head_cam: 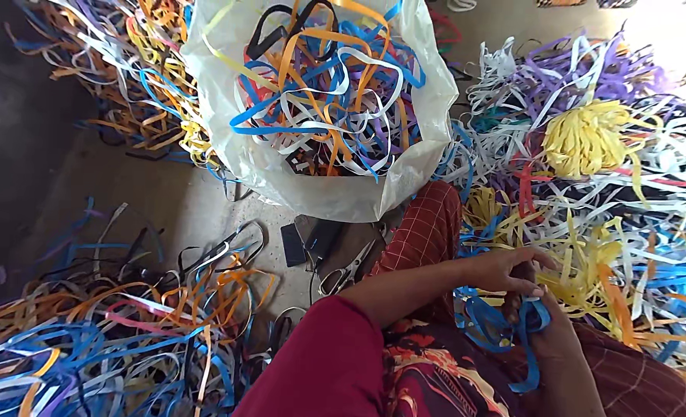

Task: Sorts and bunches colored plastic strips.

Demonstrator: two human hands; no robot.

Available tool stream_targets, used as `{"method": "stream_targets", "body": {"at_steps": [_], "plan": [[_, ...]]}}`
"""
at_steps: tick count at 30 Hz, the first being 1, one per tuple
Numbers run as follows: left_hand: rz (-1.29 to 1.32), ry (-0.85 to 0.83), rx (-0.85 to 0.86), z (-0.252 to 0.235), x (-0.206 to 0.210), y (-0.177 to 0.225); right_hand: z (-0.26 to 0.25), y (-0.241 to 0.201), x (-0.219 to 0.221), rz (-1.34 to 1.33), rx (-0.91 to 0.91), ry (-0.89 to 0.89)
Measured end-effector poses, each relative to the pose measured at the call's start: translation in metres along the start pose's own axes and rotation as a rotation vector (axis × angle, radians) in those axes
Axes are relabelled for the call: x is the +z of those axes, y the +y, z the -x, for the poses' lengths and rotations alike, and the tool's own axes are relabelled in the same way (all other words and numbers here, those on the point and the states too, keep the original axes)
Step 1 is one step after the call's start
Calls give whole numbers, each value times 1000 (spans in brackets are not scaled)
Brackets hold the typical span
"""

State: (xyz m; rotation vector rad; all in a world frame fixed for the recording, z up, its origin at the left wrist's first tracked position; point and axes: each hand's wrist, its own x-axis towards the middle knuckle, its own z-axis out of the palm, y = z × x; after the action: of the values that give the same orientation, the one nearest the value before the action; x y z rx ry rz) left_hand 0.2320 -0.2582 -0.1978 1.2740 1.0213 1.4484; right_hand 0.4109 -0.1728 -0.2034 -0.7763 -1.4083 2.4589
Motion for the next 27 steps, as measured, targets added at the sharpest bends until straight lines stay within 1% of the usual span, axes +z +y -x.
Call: {"method": "stream_targets", "body": {"at_steps": [2, 6, 9, 12, 14, 16, 19, 24, 27], "plan": [[-49, -17, -12, 0, 0, 2, 0, 2, -4, 60, -4, 24], [-179, -64, -14, 0, 7, 5, 7, 4, -12, 94, 27, 75], [-241, -64, -36, 1, 10, 13, 5, 1, -7, 71, 29, 60], [-217, -52, -56, 3, 10, 12, -4, 7, -11, 33, -2, 3], [-201, -36, -67, 1, 7, 6, -12, 19, -26, 14, -32, -56], [-203, -19, -39, 1, 7, 5, -12, 19, -17, 40, -38, 22], [-232, 17, 60, 1, 8, 1, -9, 19, -15, 35, -60, 13], [-222, 73, 70, 1, 17, -1, 0, 13, -13, -9, -37, 25], [-83, 59, 1, 2, 21, 2, -1, 15, -15, -69, -41, -54]]}}
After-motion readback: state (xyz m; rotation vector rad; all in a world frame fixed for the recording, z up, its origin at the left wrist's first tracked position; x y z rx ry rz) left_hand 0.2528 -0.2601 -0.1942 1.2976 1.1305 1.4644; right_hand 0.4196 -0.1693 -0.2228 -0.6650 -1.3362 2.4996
